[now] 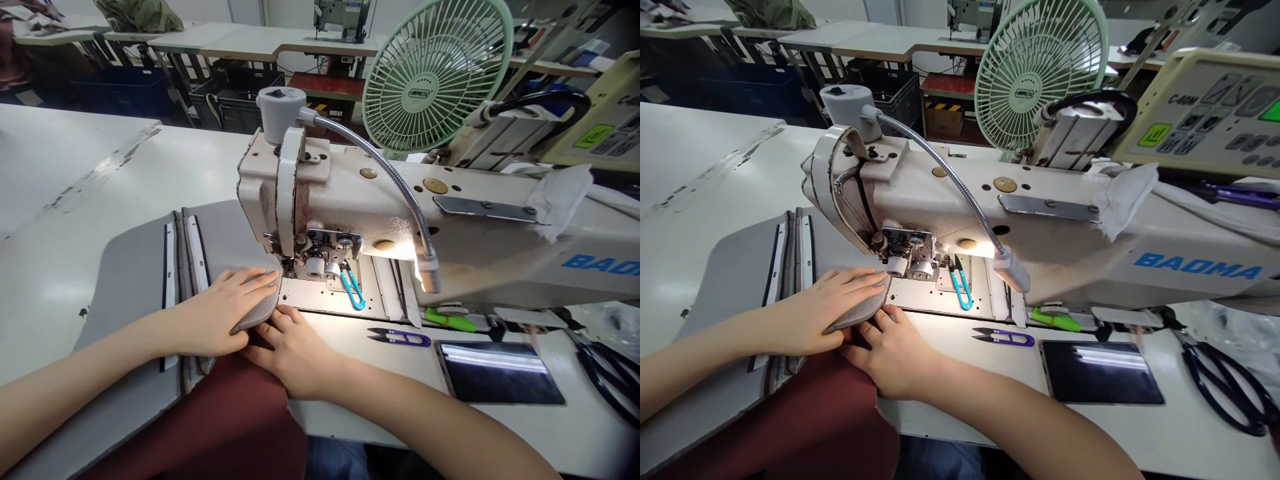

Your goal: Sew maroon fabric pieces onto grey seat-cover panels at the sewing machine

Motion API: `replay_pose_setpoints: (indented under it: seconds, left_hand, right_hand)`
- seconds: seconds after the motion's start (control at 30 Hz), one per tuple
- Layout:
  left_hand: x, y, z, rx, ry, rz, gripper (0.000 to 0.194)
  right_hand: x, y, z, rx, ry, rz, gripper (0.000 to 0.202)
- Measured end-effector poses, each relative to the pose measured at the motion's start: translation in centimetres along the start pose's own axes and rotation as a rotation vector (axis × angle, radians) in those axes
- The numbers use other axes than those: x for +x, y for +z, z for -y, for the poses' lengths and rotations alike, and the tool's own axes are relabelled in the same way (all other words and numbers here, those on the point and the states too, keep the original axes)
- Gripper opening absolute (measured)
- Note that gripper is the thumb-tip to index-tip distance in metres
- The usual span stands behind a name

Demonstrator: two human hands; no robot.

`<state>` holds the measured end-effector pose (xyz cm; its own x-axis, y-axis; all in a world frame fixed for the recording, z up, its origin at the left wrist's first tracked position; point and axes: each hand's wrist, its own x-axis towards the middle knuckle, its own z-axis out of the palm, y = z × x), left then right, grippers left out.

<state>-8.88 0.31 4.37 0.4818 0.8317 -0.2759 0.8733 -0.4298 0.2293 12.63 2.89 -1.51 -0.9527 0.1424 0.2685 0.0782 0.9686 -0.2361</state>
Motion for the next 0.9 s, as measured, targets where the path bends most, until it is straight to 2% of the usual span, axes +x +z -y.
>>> replay_pose_setpoints:
  seconds: [0.53, 0.9]
  left_hand:
    - [0.7, -0.8, 0.0, 0.013, -0.014, 0.074, 0.077]
    - [2.6, -1.0, -0.2, -0.008, 0.035, 0.045, 0.066]
  right_hand:
    - [-0.1, 0.7, -0.1, 0.007, 0.021, -0.036, 0.042]
    - [-0.2, -1.2, -0.5, -0.004, 0.1, 0.116, 0.038]
